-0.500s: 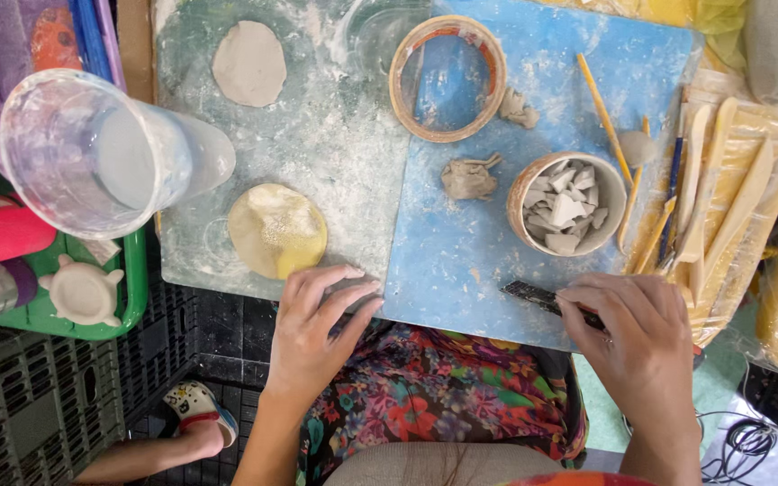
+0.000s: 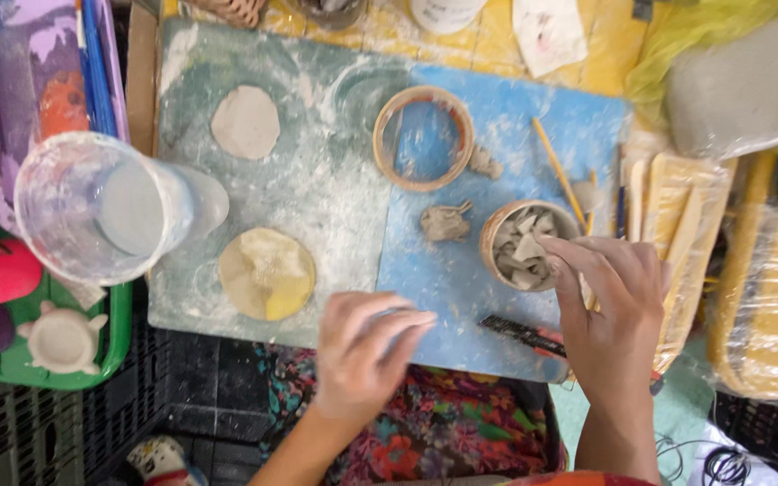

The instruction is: The person prepares clay by mixing small clay fragments with water in a cup using a wooden stick, then removes a portion of the clay and rolls it into a small sphere between their palms.

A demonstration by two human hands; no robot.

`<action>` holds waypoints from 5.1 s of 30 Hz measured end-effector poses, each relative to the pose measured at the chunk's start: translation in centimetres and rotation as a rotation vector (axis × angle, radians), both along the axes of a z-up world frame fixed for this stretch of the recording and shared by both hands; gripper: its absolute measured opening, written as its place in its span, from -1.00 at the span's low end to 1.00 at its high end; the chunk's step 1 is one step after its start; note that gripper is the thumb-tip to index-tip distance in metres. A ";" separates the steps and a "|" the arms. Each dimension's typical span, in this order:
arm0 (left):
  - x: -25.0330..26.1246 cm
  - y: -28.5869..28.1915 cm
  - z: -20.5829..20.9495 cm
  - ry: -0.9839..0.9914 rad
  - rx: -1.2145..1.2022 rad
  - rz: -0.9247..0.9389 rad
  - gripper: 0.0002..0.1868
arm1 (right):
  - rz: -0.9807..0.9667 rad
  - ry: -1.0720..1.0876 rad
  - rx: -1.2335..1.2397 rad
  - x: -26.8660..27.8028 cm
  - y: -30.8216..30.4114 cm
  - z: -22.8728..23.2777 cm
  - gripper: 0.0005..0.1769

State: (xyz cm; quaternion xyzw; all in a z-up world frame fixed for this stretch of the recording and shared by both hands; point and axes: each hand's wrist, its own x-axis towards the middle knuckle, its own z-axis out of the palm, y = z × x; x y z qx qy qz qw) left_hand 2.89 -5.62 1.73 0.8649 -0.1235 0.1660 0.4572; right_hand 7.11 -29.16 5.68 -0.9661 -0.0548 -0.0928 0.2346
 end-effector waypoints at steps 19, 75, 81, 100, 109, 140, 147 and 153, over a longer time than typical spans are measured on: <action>4.2 -6.2 -1.1 0.093 -0.016 -0.283 -0.22 | -0.133 0.147 0.186 0.8 0.4 0.6 -0.66; -0.7 3.4 -3.3 0.128 -0.351 -0.162 -0.13 | 0.319 0.294 0.157 0.7 -0.9 3.0 0.19; -0.6 4.0 -2.2 0.151 -0.469 -0.197 -0.28 | 0.337 0.232 0.062 -0.5 -1.2 1.9 0.19; 1.0 4.9 -2.7 0.258 -0.454 -0.364 -0.25 | 0.382 0.211 -0.006 -1.1 -1.1 1.4 0.20; 0.9 4.6 -3.3 0.271 -0.399 -0.378 -0.11 | 0.393 0.215 -0.050 -1.2 -0.9 1.3 0.21; -0.3 5.2 -3.2 0.023 -0.159 -0.163 -0.35 | 0.405 0.220 0.001 -1.3 -0.2 1.3 0.19; -0.1 4.4 -3.5 0.086 -0.170 -0.201 -0.21 | 0.407 0.216 0.006 -1.5 0.2 1.3 0.19; 0.1 4.5 -3.5 0.120 -0.194 -0.227 -0.16 | 0.409 0.214 0.006 -1.6 0.2 1.4 0.20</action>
